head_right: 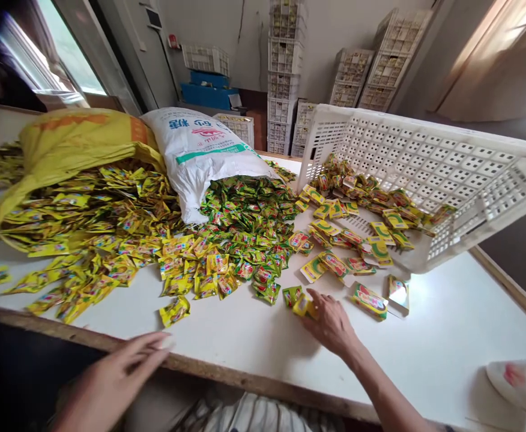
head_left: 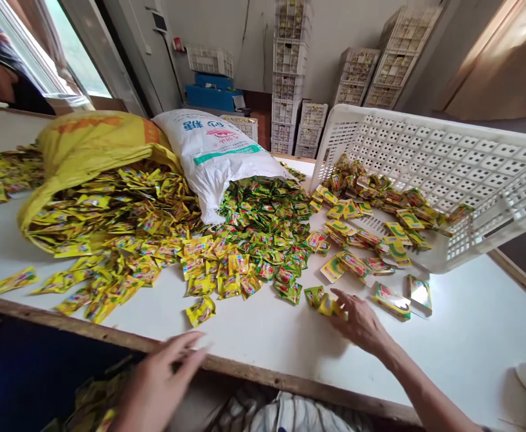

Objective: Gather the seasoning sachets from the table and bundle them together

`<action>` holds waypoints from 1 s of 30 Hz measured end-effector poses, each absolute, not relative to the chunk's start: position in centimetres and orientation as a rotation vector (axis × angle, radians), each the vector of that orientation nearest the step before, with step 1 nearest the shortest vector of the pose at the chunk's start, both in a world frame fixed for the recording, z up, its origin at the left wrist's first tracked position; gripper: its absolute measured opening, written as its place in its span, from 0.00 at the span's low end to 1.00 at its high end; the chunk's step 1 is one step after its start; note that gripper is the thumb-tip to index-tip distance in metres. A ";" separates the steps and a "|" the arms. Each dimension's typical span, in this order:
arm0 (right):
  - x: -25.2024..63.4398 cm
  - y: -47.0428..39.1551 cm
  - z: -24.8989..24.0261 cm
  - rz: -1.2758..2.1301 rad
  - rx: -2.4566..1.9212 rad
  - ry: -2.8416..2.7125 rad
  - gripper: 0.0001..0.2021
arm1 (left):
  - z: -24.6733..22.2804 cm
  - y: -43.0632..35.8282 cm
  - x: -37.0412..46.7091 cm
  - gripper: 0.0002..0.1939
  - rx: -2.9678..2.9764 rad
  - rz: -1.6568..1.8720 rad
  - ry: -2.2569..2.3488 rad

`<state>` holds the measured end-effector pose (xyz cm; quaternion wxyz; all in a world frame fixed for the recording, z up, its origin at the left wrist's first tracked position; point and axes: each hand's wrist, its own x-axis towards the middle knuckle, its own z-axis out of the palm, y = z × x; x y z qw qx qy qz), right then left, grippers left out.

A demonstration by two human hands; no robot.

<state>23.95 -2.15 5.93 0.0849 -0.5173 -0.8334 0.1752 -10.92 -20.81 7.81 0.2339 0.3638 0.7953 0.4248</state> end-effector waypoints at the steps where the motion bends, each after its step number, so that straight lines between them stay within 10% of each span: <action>1: 22.2 -2.9 6.0 0.681 -1.478 -2.413 0.25 | 7.1 -19.8 -8.4 0.16 1.005 1.077 2.091; 5: 14.5 -6.0 6.5 1.458 -1.161 -2.060 0.25 | 5.6 -16.7 -1.6 0.40 0.931 1.099 1.642; 11: 8.6 -7.4 7.0 2.018 -0.753 -1.748 0.21 | 6.1 -17.8 -3.7 0.43 0.588 1.360 1.422; 22: -3.7 -4.8 5.0 0.632 -0.255 -2.778 0.17 | 7.7 -22.1 -9.6 0.49 0.227 1.684 1.742; 30: 3.4 -5.0 3.6 0.522 -0.777 -2.881 0.11 | 5.9 -18.5 -8.9 0.36 0.403 1.654 1.731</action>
